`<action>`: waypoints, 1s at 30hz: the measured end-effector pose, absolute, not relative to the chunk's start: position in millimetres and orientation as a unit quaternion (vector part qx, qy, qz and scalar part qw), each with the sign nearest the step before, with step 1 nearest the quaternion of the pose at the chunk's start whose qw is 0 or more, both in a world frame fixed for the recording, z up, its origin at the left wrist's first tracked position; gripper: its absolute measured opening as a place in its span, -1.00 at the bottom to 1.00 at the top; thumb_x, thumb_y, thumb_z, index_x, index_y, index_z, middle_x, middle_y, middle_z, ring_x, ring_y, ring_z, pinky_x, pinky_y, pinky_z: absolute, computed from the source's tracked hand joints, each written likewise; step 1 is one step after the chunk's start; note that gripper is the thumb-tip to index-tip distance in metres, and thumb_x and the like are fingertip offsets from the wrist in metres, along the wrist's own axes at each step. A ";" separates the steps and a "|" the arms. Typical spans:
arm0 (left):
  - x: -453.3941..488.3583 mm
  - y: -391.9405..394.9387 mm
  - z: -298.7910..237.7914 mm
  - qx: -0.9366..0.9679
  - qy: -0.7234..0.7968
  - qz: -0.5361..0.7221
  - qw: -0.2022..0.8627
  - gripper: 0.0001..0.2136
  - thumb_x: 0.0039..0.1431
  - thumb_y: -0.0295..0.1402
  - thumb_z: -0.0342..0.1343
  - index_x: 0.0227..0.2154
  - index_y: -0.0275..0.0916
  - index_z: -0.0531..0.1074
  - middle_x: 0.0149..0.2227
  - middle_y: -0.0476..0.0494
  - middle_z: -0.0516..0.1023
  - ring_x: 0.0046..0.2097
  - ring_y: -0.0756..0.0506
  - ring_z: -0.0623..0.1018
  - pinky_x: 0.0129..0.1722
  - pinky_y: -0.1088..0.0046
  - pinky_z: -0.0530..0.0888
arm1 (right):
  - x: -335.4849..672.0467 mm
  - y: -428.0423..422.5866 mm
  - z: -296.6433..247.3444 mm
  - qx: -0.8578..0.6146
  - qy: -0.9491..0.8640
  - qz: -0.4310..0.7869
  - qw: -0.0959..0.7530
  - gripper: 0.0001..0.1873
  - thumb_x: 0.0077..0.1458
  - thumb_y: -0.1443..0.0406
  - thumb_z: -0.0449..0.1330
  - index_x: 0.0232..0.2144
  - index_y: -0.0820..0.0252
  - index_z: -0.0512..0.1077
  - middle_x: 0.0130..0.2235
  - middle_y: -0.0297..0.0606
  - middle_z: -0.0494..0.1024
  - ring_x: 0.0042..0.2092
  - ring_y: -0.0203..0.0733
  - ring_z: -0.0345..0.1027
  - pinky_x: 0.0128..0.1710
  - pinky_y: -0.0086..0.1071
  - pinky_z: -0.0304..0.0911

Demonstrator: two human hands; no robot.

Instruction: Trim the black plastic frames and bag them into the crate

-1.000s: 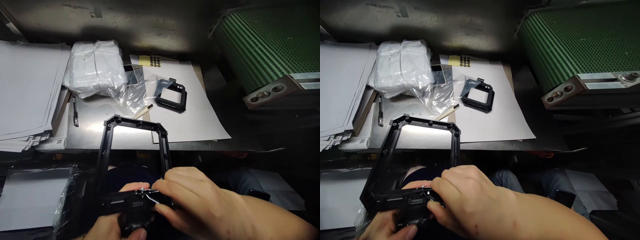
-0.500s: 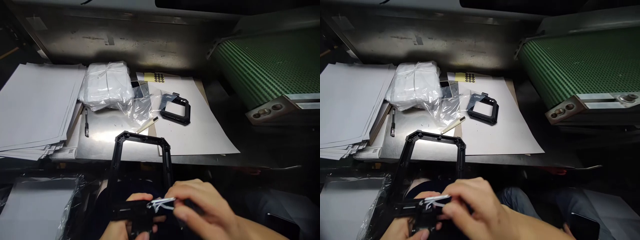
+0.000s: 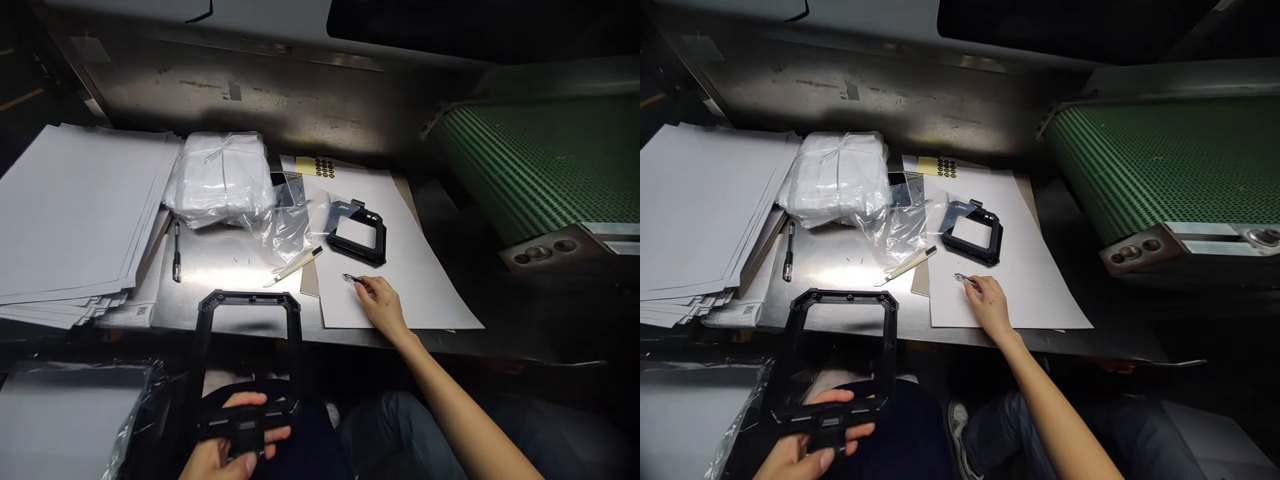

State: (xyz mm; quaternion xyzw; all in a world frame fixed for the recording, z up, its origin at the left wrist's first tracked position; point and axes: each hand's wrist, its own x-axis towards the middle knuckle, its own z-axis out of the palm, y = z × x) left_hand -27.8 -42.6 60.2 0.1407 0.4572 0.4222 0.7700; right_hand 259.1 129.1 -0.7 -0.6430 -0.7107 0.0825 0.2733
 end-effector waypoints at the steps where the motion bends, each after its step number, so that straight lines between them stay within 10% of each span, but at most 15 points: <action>1: -30.0 -42.6 53.2 0.132 0.462 0.428 0.765 -0.68 -0.29 -0.33 0.27 -0.34 -0.14 0.46 -0.28 -0.17 0.55 -0.21 -0.30 0.49 -0.28 0.27 0.42 | 255.8 130.4 -0.3 -0.644 -0.715 0.058 0.268 -0.71 0.02 0.22 -0.02 -0.30 0.30 0.34 -0.35 -0.09 0.36 -0.30 -0.05 0.23 -0.30 -0.09 0.16; 15: -54.4 -16.0 24.4 -0.099 0.426 0.437 0.786 -0.83 0.03 -0.35 -0.06 -0.45 -0.24 0.41 -0.15 -0.22 0.49 -0.09 -0.19 0.41 -0.23 0.31 0.35 | 135.5 180.4 26.8 -0.335 -0.939 0.045 0.072 -0.77 -0.01 0.48 -0.07 -0.34 0.28 0.34 -0.34 -0.11 0.37 -0.26 -0.12 0.19 -0.26 -0.21 0.15; 22: -50.6 -6.8 20.4 -0.145 0.453 0.429 0.768 -0.76 0.07 -0.31 -0.10 -0.48 -0.31 0.44 -0.23 -0.25 0.53 -0.15 -0.17 0.46 -0.13 0.26 0.31 | 125.1 180.4 39.5 -0.400 -0.902 0.075 0.141 -0.74 0.02 0.41 -0.09 -0.22 0.19 0.25 -0.04 -0.05 0.04 -0.10 -0.12 0.15 -0.38 -0.32 0.24; 30: -52.5 -8.2 16.1 -0.176 0.454 0.432 0.759 -0.76 0.07 -0.33 -0.07 -0.46 -0.34 0.45 -0.24 -0.28 0.53 -0.08 -0.18 0.41 -0.11 0.26 0.33 | 149.6 167.8 33.1 -0.464 -0.859 0.061 0.207 -0.64 0.00 0.35 0.01 -0.09 0.21 0.14 -0.12 -0.06 0.17 -0.06 -0.05 0.09 -0.13 -0.12 0.12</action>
